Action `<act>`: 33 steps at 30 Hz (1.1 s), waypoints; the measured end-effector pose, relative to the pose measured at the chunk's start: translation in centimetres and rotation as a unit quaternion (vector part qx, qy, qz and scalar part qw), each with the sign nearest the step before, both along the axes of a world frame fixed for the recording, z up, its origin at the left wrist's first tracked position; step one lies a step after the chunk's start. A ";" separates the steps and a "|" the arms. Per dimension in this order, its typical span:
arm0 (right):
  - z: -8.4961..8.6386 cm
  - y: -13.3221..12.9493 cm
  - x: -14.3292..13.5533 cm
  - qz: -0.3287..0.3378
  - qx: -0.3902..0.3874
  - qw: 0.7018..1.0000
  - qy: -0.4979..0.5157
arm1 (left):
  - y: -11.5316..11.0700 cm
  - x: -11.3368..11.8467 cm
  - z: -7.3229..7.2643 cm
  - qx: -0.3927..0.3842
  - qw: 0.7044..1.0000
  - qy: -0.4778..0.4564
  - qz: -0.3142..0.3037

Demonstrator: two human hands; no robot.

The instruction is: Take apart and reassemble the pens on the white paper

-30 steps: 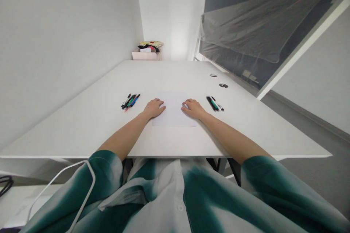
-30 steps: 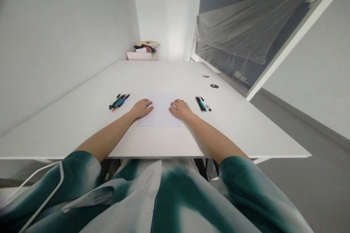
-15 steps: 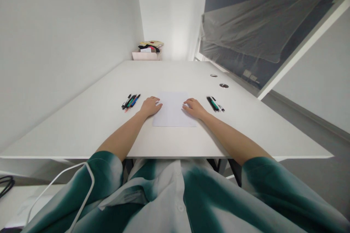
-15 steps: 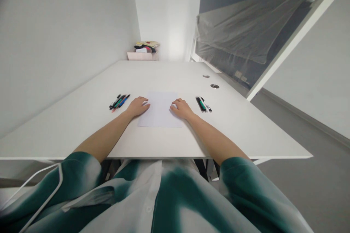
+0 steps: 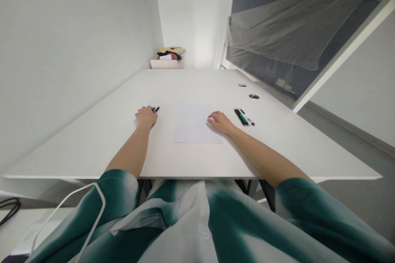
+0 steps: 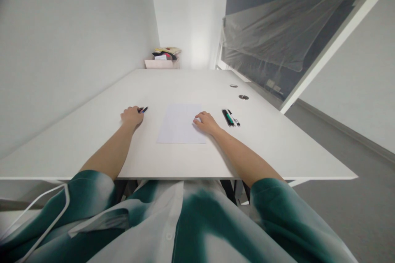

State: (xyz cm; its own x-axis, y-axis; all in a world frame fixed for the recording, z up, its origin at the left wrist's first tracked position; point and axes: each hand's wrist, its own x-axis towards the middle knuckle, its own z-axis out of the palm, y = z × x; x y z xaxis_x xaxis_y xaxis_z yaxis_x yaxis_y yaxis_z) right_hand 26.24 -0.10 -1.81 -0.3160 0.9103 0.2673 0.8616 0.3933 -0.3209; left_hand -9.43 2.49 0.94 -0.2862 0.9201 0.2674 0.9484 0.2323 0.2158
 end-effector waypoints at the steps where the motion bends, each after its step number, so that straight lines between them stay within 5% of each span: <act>1: 0.0 0.0 0.0 0.001 -0.001 1.000 0.000 | 0.0 0.0 -0.1 -0.001 1.000 -0.001 0.003; 11: -0.8 0.5 0.4 0.010 0.016 1.000 0.020 | 0.0 0.3 0.6 -0.011 0.999 -0.031 0.008; 15: -1.3 0.9 0.6 0.027 0.045 0.997 0.055 | 0.3 1.4 0.8 0.037 0.990 -0.121 -0.056; 18: -1.3 1.0 0.7 0.052 0.071 0.992 0.095 | 0.4 3.7 0.7 0.063 0.947 -0.274 -0.154; 21: -0.8 0.7 0.5 0.082 0.076 0.984 0.137 | -0.5 6.9 0.6 0.057 0.862 -0.440 -0.245; 25: 0.3 -0.5 -0.5 0.086 0.016 0.973 0.214 | -2.4 10.5 0.5 0.011 0.772 -0.564 -0.292; 29: 0.8 -1.3 -1.8 0.110 -0.080 0.947 0.291 | -3.4 12.0 -0.1 0.033 0.736 -0.606 -0.300; 33: 0.8 -1.1 -2.4 0.116 -0.150 0.899 0.396 | -3.3 12.2 -0.9 0.063 0.741 -0.601 -0.292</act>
